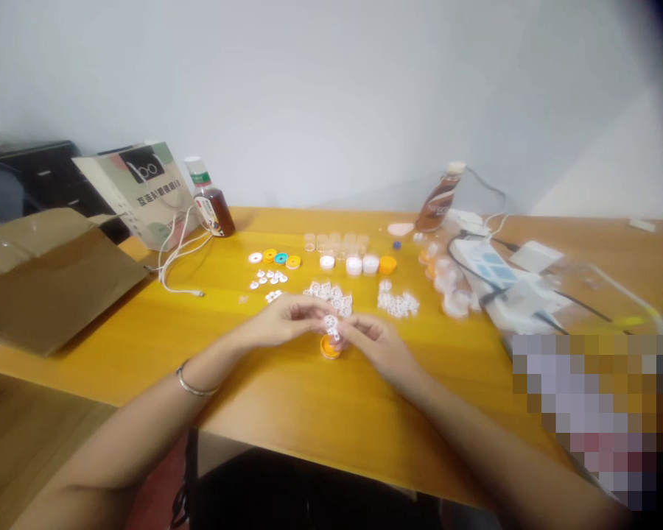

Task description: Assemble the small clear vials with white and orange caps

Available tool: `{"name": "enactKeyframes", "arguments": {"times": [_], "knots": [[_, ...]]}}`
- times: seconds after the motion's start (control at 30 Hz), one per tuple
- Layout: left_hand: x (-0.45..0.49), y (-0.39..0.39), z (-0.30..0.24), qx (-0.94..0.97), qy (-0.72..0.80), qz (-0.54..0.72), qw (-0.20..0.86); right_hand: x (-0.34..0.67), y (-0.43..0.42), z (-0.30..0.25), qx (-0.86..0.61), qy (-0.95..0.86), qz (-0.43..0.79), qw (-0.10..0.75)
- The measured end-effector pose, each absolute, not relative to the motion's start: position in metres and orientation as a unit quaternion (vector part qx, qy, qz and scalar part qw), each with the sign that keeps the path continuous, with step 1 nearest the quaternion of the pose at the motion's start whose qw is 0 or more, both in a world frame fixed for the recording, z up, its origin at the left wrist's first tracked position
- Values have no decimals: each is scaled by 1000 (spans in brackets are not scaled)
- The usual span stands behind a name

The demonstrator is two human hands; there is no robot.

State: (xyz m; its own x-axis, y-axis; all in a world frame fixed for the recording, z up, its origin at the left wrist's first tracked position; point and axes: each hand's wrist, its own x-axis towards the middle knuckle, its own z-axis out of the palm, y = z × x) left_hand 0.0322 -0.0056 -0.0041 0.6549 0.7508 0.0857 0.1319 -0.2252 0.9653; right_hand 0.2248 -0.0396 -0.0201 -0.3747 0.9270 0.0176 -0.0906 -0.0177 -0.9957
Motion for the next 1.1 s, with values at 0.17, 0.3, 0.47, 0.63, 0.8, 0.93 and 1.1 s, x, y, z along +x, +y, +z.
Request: {"name": "enactKeyframes", "arguments": {"times": [0.17, 0.3, 0.47, 0.63, 0.8, 0.93, 1.1], "knots": [[34, -6, -8, 734, 307, 287, 533, 226, -38, -19, -381, -580, 595, 405], [34, -7, -8, 735, 302, 291, 533, 226, -39, -19, -383, -586, 584, 411], [35, -9, -5, 728, 308, 301, 534, 226, -40, -19, -384, -577, 587, 419], [37, -9, -7, 719, 321, 314, 530, 225, -39, -21, -385, -586, 579, 416], [42, -10, -12, 691, 332, 324, 555, 225, -39, -23, -400, -610, 540, 420], [43, -10, -12, 691, 330, 343, 544, 223, -41, -21, -389, -583, 565, 435], [43, -10, -8, 700, 299, 361, 538, 223, -40, -21, -331, -465, 695, 437]]}}
